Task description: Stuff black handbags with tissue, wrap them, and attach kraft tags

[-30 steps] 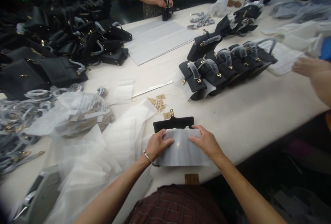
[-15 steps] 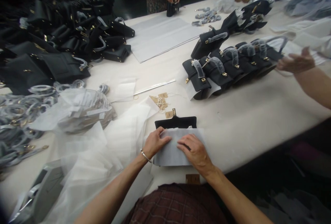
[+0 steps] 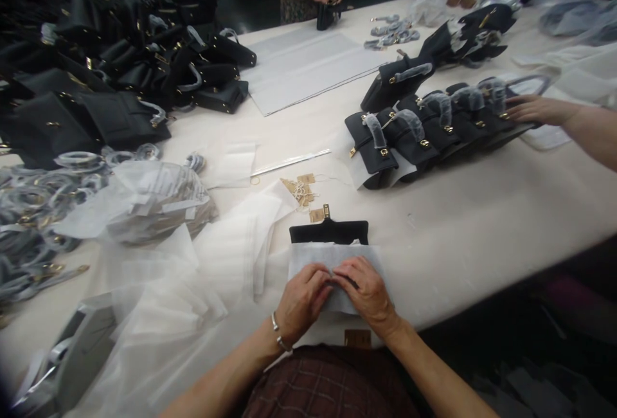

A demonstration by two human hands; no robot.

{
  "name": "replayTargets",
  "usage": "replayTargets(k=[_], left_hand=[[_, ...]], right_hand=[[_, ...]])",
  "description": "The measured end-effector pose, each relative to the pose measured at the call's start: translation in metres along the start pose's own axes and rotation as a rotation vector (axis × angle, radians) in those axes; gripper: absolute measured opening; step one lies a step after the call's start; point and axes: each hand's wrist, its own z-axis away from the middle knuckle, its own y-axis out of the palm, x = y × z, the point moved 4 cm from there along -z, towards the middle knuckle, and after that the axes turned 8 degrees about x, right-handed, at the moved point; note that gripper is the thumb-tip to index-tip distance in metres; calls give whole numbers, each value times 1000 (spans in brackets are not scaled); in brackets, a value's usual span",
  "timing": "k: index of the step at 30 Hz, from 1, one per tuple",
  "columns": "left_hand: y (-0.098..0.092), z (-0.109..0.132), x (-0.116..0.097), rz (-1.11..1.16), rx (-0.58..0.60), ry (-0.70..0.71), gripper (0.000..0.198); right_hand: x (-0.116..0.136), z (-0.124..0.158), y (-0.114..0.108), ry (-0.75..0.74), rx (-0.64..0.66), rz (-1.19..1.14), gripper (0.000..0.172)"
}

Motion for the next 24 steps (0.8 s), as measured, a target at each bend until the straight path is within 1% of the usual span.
replayTargets(k=[2,5,8,11,14,18,21,24], left_hand=[[-2,-5,3,2,17,-32,13],[-5,-13,5,-13,94,-79,10],[-3,-18,8,20,164,-115,12],[0,-19,10,16,203,-151,16],[1,-22,12,-23,240,-195,17],[1,-27,16,-10,274,-205,15],[5,-30,23,26,278,-186,16],[9,-31,29,81,268,-194,17]], right_hand=[[0,1,-1,-6,7,-1,12],[0,2,0,-16,12,-2,11],[-2,4,2,-20,28,-17,9],[-8,4,7,4,80,-38,8],[-17,0,11,72,189,-70,9],[-27,-7,16,222,352,-125,4],[-31,-9,19,322,432,-164,6],[-34,-9,23,389,475,-218,9]])
